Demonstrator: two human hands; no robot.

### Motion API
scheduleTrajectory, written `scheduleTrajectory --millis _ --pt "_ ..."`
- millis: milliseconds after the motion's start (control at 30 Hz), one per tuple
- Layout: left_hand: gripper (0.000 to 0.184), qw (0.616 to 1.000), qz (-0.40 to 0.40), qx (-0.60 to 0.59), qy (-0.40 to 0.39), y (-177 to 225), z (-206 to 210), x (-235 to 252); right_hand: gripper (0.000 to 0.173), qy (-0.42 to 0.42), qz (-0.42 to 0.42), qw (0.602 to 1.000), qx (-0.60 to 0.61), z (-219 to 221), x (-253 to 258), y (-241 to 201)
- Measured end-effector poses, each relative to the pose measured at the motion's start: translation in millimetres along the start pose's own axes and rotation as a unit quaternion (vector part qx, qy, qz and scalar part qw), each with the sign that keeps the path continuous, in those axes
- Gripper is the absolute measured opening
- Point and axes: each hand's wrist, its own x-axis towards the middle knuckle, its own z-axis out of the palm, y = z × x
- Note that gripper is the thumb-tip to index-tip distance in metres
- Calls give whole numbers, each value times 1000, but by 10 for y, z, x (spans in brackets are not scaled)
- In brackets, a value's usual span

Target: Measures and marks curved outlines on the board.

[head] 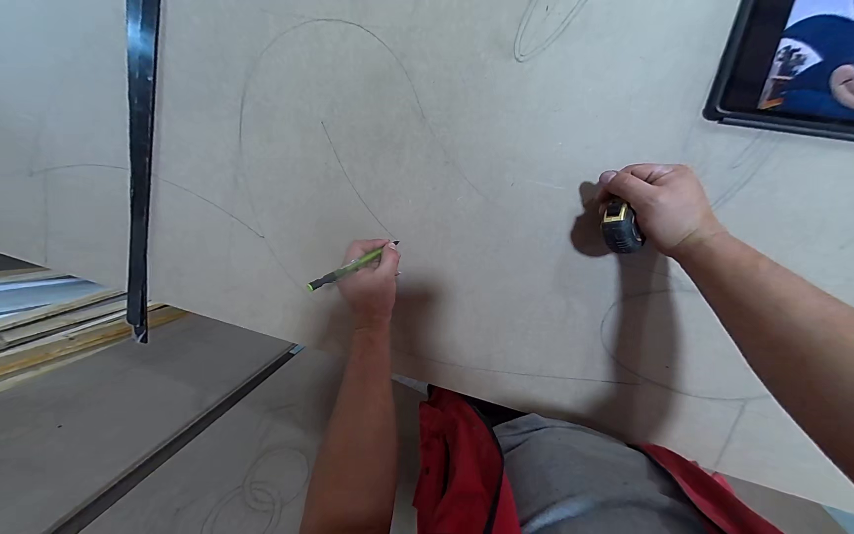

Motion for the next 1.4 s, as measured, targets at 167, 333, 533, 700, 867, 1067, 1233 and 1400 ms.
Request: scheduleTrajectory --millis 167,333,533,700,867,1067,1233,1400 --pt "10 1000 6 -13 17 2 25 -1 40 -3 5 1000 -3 -3 8 -15" --pt "12 1000 5 13 -5 -14 6 -5 40 -2 3 1000 1 -8 11 -7" --pt "11 999 12 35 -10 -20 -10 -4 39 -3 2 1000 2 0 21 11" --pt "11 1000 -3 17 14 11 15 -6 40 -6 2 1000 -1 -3 21 21" --pt "10 1000 -1 13 15 4 20 -8 40 -5 7 1000 -2 -2 19 12" --pt "10 999 15 48 -9 -18 -1 -19 39 -4 1 1000 4 -6 24 6" --pt "9 999 14 35 8 2 25 -20 39 -3 6 1000 11 3 20 7" --pt "10 999 17 38 5 0 17 -11 39 -2 11 1000 7 2 32 14"
